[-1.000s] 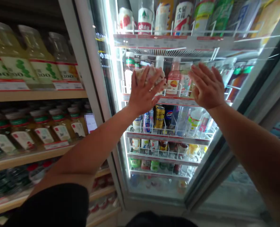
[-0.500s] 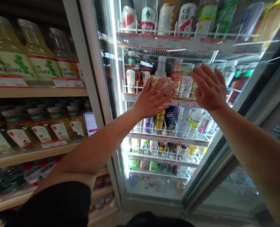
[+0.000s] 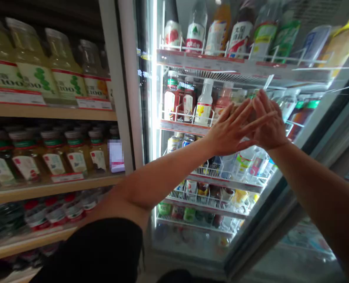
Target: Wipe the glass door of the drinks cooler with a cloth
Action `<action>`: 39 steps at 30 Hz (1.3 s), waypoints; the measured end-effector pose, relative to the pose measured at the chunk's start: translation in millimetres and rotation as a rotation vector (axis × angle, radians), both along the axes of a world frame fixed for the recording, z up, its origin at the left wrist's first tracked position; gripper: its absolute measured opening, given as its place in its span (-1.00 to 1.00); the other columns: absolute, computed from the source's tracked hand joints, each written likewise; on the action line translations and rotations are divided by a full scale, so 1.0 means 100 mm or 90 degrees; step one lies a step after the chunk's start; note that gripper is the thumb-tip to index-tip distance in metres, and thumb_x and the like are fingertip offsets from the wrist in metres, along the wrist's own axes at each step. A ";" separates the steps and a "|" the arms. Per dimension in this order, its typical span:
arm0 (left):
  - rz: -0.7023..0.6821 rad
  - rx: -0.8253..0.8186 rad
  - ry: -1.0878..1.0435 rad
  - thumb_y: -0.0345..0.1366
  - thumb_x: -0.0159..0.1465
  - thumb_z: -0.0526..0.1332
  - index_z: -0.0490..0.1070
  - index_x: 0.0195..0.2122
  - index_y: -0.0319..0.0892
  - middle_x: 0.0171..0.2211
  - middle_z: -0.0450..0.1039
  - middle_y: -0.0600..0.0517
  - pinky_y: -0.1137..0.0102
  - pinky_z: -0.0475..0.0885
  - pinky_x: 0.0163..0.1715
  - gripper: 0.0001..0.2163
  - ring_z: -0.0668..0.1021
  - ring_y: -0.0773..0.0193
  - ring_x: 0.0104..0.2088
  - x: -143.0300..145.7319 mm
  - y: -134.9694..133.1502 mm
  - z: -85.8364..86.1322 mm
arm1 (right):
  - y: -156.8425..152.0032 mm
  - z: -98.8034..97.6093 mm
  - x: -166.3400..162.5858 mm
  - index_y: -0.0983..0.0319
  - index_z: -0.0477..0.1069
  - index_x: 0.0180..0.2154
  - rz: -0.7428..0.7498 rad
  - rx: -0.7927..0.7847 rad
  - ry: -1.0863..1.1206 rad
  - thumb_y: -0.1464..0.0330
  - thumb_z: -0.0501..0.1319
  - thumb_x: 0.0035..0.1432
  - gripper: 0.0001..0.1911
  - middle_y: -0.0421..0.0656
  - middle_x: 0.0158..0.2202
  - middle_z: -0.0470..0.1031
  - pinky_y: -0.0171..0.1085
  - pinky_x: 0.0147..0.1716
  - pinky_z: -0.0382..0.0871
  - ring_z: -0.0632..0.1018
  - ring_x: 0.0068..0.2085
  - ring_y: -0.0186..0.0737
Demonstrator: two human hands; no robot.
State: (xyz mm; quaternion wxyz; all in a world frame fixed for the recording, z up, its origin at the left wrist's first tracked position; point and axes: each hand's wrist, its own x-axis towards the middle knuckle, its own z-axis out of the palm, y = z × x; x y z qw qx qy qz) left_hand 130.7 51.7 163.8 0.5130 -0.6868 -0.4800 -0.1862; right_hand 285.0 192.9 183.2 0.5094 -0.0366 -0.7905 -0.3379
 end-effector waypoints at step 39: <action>0.072 0.147 -0.215 0.05 0.49 -0.27 -0.12 0.48 0.12 0.49 -0.28 0.40 0.13 -0.78 0.39 -0.44 -0.64 0.32 0.38 -1.27 -0.45 0.08 | -0.50 0.42 -0.47 -0.06 0.14 0.40 -0.017 -0.076 0.074 0.29 -0.08 0.47 -0.47 -0.24 0.45 0.18 0.21 0.40 0.10 0.11 0.48 0.03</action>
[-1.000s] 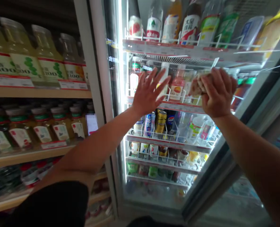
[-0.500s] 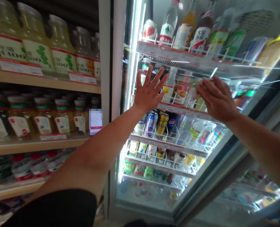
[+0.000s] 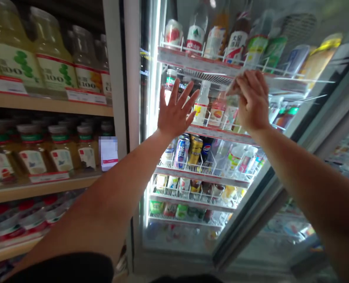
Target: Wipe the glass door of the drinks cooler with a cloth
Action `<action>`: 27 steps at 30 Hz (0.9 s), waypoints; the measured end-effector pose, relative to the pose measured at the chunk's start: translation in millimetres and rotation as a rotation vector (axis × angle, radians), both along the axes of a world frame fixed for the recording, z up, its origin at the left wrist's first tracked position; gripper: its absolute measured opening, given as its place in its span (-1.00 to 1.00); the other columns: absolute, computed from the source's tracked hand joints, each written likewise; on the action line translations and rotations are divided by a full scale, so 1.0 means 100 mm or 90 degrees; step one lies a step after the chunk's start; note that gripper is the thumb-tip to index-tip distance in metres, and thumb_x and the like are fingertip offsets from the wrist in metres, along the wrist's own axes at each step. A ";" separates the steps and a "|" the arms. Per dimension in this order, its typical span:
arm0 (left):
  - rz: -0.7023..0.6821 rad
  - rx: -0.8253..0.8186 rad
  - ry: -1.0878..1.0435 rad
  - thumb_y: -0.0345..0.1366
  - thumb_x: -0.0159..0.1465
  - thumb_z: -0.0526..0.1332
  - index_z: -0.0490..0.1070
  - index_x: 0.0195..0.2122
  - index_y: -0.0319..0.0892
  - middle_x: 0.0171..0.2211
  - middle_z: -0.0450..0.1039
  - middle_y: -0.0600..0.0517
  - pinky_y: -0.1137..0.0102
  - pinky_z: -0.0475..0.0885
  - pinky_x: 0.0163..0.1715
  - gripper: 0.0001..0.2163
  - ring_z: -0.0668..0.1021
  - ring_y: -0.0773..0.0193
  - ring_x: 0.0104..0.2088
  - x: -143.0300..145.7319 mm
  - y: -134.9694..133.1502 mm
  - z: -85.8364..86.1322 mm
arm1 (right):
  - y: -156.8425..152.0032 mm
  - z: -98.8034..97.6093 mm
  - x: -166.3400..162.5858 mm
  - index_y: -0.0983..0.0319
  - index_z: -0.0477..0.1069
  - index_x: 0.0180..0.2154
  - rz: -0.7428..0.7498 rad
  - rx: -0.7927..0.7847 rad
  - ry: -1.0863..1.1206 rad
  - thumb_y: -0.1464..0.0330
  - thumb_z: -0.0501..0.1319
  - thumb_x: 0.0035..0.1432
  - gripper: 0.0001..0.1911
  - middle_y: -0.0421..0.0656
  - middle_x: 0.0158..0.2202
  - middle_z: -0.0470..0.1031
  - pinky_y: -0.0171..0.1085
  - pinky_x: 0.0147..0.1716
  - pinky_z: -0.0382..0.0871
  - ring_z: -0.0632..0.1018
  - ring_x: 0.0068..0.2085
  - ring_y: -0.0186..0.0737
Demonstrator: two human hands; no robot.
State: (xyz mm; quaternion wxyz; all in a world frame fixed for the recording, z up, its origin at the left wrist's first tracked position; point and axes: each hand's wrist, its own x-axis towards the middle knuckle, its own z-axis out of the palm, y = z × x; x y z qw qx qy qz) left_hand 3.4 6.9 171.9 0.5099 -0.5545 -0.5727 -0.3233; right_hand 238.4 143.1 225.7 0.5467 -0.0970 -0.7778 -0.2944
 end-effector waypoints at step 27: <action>0.013 0.021 0.023 -0.19 0.48 -0.07 -0.06 0.48 0.07 0.51 -0.18 0.18 -0.08 -0.50 0.46 -0.46 -0.40 0.17 0.47 0.00 -0.02 -0.03 | -0.22 0.14 -0.49 -0.07 0.06 0.41 0.060 -0.013 -0.088 0.29 -0.06 0.47 -0.46 -0.29 0.38 0.30 0.29 0.44 -0.09 0.06 0.48 0.00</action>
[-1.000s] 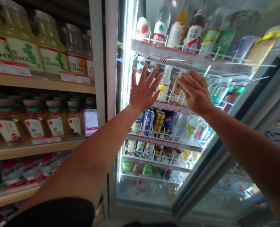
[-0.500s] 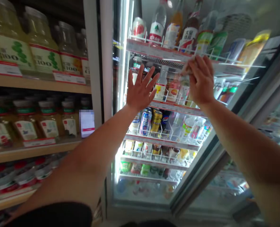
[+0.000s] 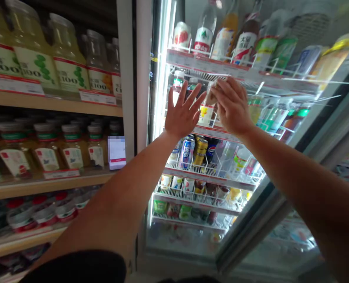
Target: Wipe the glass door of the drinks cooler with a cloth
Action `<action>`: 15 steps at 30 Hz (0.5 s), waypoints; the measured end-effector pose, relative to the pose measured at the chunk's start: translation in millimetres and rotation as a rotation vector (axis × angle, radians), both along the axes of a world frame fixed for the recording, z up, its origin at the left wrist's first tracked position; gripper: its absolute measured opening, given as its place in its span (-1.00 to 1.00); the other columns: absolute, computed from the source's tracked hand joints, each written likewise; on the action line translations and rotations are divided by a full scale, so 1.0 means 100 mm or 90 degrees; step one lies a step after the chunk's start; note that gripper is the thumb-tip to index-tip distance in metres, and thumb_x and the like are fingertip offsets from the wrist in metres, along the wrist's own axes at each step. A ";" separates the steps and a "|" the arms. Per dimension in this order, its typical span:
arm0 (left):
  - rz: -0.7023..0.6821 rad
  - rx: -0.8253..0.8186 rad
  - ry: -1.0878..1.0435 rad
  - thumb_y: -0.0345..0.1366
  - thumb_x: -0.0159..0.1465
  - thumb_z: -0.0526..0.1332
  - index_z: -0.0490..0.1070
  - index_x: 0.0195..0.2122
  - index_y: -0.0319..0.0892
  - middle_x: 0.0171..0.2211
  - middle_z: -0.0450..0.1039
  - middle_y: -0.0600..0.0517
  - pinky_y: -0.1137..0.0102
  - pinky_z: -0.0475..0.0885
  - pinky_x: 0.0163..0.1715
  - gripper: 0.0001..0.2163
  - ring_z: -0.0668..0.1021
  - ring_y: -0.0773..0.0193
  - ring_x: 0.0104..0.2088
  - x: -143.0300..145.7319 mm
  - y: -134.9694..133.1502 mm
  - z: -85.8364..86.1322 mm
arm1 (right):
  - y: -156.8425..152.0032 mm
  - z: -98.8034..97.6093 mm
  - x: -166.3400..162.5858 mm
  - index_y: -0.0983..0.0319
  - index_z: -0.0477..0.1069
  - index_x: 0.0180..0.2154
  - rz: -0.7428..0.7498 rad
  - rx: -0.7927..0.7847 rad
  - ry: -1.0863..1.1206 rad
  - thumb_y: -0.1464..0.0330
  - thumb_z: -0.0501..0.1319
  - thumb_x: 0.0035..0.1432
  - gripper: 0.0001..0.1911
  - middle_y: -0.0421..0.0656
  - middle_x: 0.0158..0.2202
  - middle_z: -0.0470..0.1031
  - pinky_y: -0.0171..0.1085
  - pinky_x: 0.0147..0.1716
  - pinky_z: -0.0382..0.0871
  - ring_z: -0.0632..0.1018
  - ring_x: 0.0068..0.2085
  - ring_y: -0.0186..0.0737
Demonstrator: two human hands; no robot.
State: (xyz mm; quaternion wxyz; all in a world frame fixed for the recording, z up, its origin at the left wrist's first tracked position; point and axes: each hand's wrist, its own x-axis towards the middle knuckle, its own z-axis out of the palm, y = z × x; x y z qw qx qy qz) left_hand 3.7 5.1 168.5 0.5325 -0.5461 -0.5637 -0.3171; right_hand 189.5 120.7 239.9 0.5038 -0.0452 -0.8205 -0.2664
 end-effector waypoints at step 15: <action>-0.004 -0.013 -0.015 -0.18 0.44 -0.06 -0.03 0.48 0.08 0.50 -0.15 0.19 -0.06 -0.46 0.46 -0.44 -0.34 0.16 0.48 0.01 -0.04 0.02 | 0.05 0.02 0.20 0.07 0.39 0.24 0.036 -0.036 0.044 0.37 0.02 0.44 -0.58 -0.21 0.38 0.32 0.14 0.43 0.08 0.21 0.43 -0.04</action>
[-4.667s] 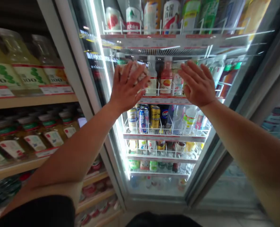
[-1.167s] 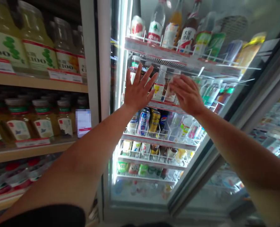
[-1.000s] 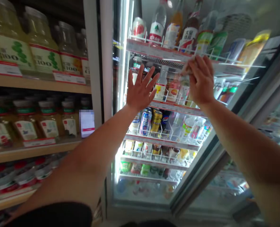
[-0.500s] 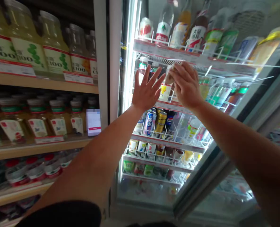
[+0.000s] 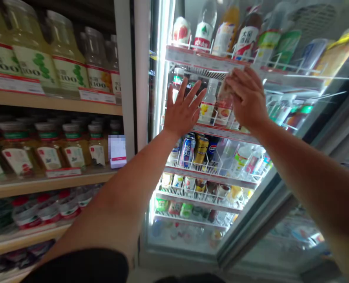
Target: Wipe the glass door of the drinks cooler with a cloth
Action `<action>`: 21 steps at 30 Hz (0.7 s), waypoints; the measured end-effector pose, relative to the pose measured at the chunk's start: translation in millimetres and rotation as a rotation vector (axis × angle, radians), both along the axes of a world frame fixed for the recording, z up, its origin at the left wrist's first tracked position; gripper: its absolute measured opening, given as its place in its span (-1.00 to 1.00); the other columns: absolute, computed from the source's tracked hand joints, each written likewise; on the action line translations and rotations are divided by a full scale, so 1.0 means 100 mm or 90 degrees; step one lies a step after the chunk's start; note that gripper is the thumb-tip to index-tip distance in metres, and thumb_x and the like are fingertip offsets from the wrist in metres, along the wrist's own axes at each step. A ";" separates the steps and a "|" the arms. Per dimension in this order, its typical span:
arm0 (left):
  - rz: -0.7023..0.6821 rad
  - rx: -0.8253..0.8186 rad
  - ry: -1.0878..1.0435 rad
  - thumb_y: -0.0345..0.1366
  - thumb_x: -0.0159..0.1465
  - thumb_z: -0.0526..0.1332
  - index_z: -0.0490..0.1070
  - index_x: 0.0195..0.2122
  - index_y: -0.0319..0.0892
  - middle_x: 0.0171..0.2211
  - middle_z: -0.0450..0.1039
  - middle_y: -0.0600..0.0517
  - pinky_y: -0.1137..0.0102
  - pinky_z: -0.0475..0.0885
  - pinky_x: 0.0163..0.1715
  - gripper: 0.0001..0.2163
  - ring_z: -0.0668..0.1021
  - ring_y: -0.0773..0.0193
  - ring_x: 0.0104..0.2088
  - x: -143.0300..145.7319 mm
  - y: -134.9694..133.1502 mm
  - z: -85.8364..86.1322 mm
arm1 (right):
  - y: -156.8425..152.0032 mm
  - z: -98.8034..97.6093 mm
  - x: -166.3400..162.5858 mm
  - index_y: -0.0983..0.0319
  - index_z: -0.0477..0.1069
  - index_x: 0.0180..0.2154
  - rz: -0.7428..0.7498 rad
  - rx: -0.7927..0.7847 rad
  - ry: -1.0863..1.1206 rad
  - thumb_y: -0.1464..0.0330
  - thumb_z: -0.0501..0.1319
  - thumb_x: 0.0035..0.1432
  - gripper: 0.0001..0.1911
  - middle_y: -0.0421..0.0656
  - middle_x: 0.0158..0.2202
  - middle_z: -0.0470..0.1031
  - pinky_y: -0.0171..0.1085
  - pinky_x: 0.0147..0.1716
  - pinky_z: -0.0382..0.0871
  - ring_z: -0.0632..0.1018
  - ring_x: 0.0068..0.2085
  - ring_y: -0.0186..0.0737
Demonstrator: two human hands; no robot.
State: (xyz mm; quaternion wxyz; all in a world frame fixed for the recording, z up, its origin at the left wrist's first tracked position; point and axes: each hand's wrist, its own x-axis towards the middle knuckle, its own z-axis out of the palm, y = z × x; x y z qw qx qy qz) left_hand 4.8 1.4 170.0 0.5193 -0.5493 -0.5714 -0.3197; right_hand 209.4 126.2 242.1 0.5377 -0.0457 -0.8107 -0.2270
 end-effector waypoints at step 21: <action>-0.060 -0.004 -0.019 -0.17 0.43 -0.10 -0.10 0.47 0.16 0.48 -0.29 0.46 0.11 -0.73 0.41 -0.43 -0.57 0.43 0.42 -0.09 0.11 0.01 | 0.45 -0.60 0.87 0.04 0.41 0.24 -0.024 0.057 -0.033 0.35 0.08 0.42 -0.58 -0.17 0.31 0.42 0.20 0.35 0.29 0.32 0.39 0.06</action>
